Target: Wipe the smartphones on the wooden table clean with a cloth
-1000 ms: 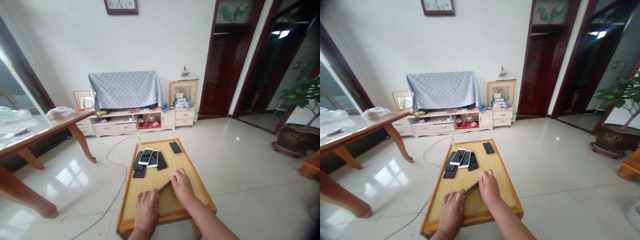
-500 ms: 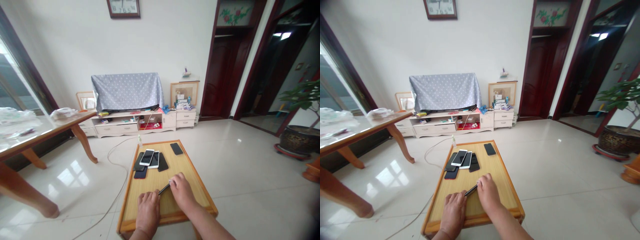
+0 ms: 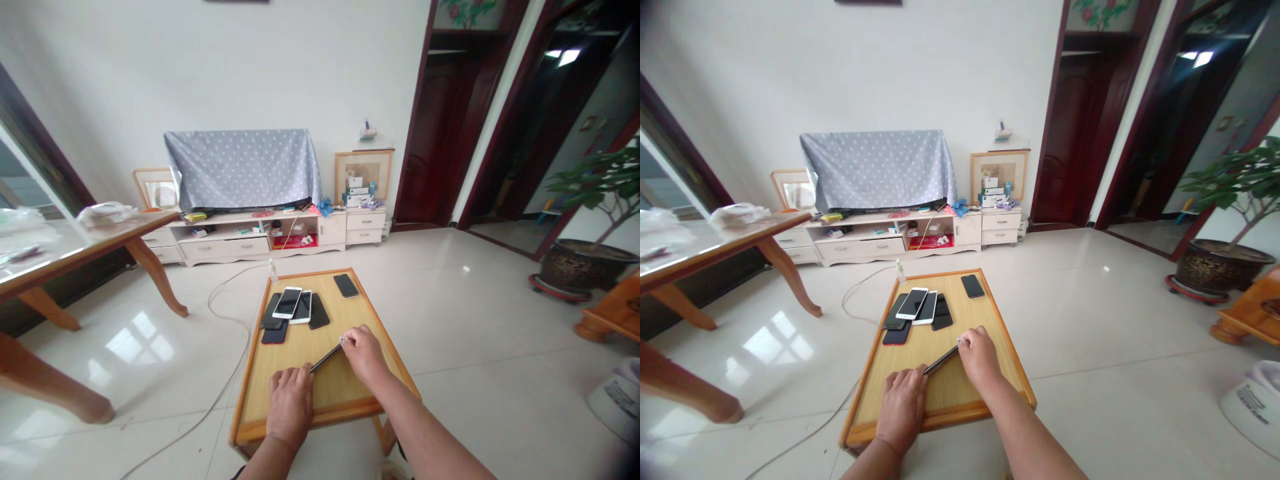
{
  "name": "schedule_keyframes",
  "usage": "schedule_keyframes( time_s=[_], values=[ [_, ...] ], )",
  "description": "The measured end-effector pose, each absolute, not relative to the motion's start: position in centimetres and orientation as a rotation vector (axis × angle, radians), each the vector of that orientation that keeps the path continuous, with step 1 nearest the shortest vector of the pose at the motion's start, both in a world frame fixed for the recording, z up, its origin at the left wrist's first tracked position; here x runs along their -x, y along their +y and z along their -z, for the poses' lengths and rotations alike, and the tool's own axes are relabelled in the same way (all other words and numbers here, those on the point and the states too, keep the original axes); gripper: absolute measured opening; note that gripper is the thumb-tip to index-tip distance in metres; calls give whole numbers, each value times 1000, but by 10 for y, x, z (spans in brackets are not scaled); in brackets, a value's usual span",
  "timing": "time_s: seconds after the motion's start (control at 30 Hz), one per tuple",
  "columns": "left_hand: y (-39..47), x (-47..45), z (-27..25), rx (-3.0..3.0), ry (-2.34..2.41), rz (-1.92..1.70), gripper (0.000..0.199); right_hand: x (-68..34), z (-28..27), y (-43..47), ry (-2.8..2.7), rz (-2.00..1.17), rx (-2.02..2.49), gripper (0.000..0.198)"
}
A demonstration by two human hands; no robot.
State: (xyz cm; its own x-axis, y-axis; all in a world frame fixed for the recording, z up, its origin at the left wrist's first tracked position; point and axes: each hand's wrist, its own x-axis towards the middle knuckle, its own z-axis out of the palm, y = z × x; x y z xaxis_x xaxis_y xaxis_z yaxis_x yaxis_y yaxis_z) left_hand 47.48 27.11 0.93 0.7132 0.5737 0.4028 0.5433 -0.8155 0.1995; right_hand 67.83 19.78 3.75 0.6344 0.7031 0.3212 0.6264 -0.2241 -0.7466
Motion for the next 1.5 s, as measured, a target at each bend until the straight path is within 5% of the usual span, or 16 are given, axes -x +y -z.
schedule_keyframes(
  time_s=[0.2,0.5,0.77,1.5],
  values=[
    [271,-475,-7,-2856,928,-693,25,-618,-36,202,-1273,-186,1804,15],
    [272,-476,-8,-2857,914,-720,24,-703,-37,196,-961,-157,1943,19],
    [272,-475,-9,-2870,893,-763,24,-652,-34,200,-1169,-202,1811,14],
    [270,-475,-8,-2923,606,-714,29,-711,4,187,-828,-383,2059,8]
  ],
)
